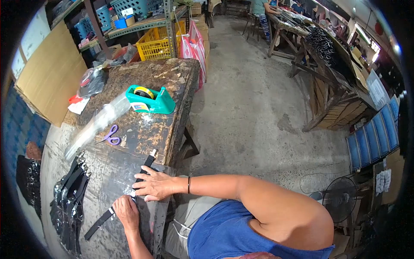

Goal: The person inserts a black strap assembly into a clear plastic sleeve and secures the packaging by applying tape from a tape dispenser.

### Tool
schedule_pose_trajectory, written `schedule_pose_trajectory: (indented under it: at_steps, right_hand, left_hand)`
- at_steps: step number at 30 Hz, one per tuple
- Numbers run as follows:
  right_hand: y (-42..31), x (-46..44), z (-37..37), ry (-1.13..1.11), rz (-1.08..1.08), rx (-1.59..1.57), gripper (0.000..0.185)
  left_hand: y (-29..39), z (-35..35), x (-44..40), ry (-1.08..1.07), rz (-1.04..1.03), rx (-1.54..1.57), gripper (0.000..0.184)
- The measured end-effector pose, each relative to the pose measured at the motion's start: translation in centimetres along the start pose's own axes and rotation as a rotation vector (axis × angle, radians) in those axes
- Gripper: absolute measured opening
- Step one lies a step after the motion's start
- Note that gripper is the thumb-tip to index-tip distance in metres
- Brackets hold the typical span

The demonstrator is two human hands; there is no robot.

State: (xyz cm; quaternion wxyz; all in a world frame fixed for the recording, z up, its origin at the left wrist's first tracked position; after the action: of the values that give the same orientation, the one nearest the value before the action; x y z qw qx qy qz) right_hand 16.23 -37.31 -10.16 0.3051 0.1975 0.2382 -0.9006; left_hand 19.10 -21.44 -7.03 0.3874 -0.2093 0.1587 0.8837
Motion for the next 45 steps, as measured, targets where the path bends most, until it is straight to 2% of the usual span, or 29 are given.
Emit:
schedule_pose_trajectory:
  at_steps: [4, 5, 6, 7, 8, 10, 12, 19, 29, 34, 37, 45]
  right_hand:
    - [0.1, 0.0, 0.1, -0.009, 0.019, 0.065, 0.043]
    - [-0.1, -0.6, 1.1, -0.11, -0.001, 0.136, 0.042]
    - [-0.3, -0.8, 2.5, -0.026, 0.052, 0.12, 0.04]
    - [-0.3, -1.0, 2.6, -0.121, 0.025, 0.133, 0.039]
    - [-0.1, -1.1, 2.5, -0.082, 0.013, 0.136, 0.04]
    - [0.2, -0.6, 1.7, -0.032, 0.072, 0.158, 0.037]
    - [0.3, -0.3, 0.8, -0.051, 0.055, 0.154, 0.043]
    - [0.2, -0.8, 1.1, -0.12, -0.032, 0.054, 0.043]
    - [2.2, -2.4, -0.2, -0.043, -0.292, -0.324, 0.026]
    - [1.5, -4.7, -0.9, -0.047, -0.219, -0.373, 0.028]
    - [1.2, -5.1, -1.4, -0.061, -0.206, -0.291, 0.026]
    - [1.0, -4.9, -2.1, 0.003, -0.181, -0.233, 0.008]
  left_hand:
    - [0.1, -0.4, -0.6, 0.014, -0.007, 0.038, 0.004]
    - [-0.4, -0.4, -0.2, -0.001, 0.008, 0.039, 0.005]
    - [-0.9, -0.9, -0.1, 0.042, 0.008, 0.058, 0.007]
    - [-1.5, -1.3, 0.2, 0.036, 0.042, 0.078, 0.009]
    - [-1.1, -1.0, -0.2, -0.007, 0.031, 0.062, 0.01]
    - [-1.1, -1.1, -0.2, 0.047, 0.027, 0.057, 0.012]
    - [-1.0, -0.8, 0.1, 0.034, 0.047, 0.016, 0.011]
    - [-0.9, -0.4, 0.0, 0.087, 0.035, 0.072, 0.014]
    - [-0.9, -0.6, -0.1, 0.074, 0.016, 0.016, 0.013]
    - [-0.9, -0.8, 0.2, 0.095, 0.018, 0.034, 0.015]
    - [-1.1, -1.0, 0.3, 0.108, 0.02, 0.051, 0.015]
    - [-2.0, 0.8, 0.4, 0.15, 0.087, 0.218, 0.019]
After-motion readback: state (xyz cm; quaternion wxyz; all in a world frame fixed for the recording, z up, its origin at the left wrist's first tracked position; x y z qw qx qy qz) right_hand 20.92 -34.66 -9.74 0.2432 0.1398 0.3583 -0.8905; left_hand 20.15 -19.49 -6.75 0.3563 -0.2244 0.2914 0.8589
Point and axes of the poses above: each hand's wrist, its own x-axis away from the middle knuckle, its own z-axis out of the back of the hand, y = z × x, the point moved 6 cm from there along -x, towards the middle knuckle
